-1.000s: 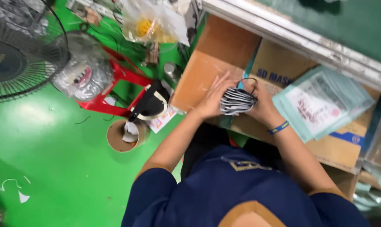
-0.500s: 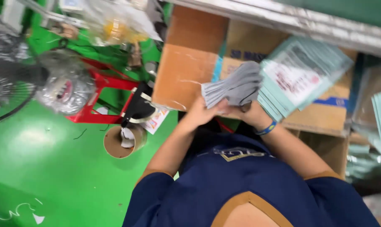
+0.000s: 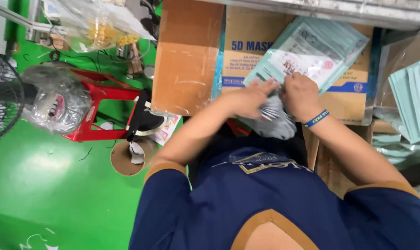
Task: Packaging bundles of face masks into plastic bags at a production line.
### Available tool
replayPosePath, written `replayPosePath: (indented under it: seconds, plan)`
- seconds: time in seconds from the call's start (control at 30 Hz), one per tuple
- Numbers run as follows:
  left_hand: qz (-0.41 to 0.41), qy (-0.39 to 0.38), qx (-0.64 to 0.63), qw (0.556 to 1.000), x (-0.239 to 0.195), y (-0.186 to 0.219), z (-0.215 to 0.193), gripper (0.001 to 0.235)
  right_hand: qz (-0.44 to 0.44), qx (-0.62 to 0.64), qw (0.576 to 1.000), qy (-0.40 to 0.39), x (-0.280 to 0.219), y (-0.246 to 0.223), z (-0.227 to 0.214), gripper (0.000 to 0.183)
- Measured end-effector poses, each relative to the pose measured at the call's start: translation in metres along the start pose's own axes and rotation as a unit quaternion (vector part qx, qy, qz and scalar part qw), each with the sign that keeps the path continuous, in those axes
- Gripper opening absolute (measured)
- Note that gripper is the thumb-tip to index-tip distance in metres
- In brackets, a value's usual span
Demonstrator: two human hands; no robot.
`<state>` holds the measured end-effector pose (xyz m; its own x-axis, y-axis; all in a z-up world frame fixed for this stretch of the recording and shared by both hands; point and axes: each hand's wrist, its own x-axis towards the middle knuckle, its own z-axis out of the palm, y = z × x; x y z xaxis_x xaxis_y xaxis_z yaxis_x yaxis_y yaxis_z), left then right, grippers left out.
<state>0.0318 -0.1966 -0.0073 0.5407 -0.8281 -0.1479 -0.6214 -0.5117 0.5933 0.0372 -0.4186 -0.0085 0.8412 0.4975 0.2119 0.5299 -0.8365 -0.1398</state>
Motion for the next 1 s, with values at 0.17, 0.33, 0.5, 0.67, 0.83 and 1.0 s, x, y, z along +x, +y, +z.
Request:
replayPosePath:
  seconds: [0.17,0.33,0.5,0.67,0.83,1.0]
  plan:
    - [-0.086,-0.092,0.053,0.991,0.026,0.016,-0.003,0.052,0.027,-0.032,0.998,0.052,0.031,0.007,-0.012,0.032]
    - [-0.045,-0.024,0.024,0.998,0.005,0.018,-0.034,0.056,-0.006,0.061,0.994,0.09,0.037,0.005,-0.038,0.034]
    - [0.064,0.206,-0.416,0.884,-0.033,-0.018,-0.063,0.048,0.094,0.33,0.939,-0.014,0.039,0.022,-0.093,0.028]
    - [-0.063,0.283,-0.236,0.928,-0.029,-0.005,-0.065,0.032,0.143,0.33,0.933,-0.031,0.035,-0.01,-0.108,0.029]
    - [-0.203,0.393,-0.328,0.835,0.001,0.029,-0.045,0.025,0.012,0.163,0.976,0.146,0.021,-0.071,-0.086,0.048]
    - [-0.027,0.265,-0.811,0.521,0.027,-0.002,0.047,0.03,-0.032,0.126,0.974,0.187,0.002,-0.079,-0.085,0.059]
